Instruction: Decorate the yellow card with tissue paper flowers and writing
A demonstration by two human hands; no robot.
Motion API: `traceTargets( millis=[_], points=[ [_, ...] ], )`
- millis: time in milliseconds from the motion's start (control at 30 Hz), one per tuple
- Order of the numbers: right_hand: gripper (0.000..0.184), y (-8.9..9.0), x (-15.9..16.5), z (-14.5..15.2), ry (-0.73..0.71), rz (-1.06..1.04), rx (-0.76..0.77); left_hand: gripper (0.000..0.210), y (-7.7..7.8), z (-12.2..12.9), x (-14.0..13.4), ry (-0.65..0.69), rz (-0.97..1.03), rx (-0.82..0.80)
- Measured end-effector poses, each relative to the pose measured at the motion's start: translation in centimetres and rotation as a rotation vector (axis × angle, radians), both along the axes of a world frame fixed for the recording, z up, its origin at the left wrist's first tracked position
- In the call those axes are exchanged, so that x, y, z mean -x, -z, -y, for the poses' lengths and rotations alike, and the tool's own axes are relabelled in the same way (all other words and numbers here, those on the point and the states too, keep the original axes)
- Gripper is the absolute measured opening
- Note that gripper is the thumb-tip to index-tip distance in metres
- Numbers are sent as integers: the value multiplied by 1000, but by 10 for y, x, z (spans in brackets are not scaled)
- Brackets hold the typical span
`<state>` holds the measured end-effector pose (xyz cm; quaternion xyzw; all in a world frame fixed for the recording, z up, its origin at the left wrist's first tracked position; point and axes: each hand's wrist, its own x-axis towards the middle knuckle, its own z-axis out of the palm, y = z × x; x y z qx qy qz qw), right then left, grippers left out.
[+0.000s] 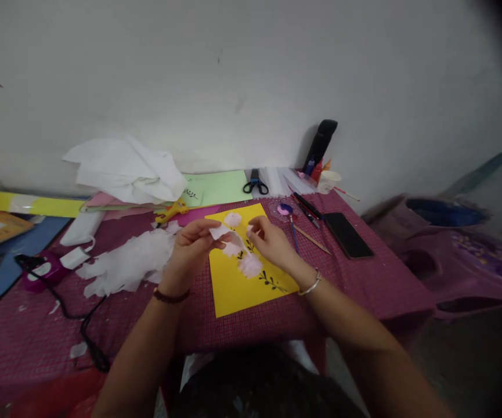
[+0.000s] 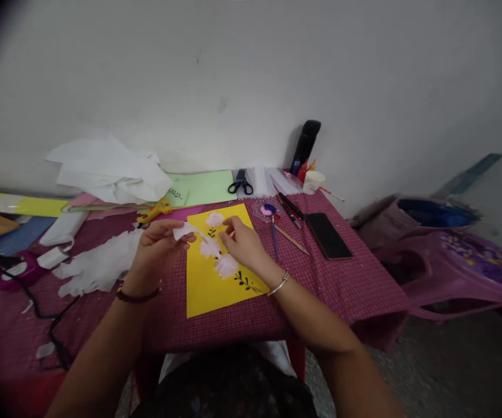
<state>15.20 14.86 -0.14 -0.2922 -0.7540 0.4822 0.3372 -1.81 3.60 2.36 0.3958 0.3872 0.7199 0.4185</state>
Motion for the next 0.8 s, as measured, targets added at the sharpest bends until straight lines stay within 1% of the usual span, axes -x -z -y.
traceTargets(
  millis=[33,67,167,233,333,400,500,567,633,733,800],
  points=[
    [12,-3,-2,0,53,-63,-87,15,1,-1,-2,-12,-31,13],
    [11,-6,-4,1,62,-132,-126,12,1,-1,-3,-16,-71,23],
    [8,-14,-9,8,-37,-294,-101,5,0,1,-8,-39,-244,10],
    [7,-17,-9,16,-94,-338,-91,6,-5,5,-11,-69,-372,-9],
    [7,-22,-5,25,-150,-372,-72,7,-16,10,-15,-113,-529,-21],
    [7,-31,-4,30,-167,-363,-65,8,-24,12,-17,-125,-621,-44],
    [7,-50,-4,38,-209,-331,-84,10,-36,13,-19,-120,-773,-94],
    [10,-62,-6,45,-226,-319,-101,10,-42,15,-19,-128,-866,-110],
    [14,-71,-8,51,-223,-293,-122,12,-48,20,-19,-151,-946,-105],
    [15,-76,-8,58,-224,-214,-176,17,-54,31,-19,-157,-1050,-78],
    [10,-74,-7,59,-235,-171,-194,21,-59,38,-18,-113,-1076,-54]
  ],
)
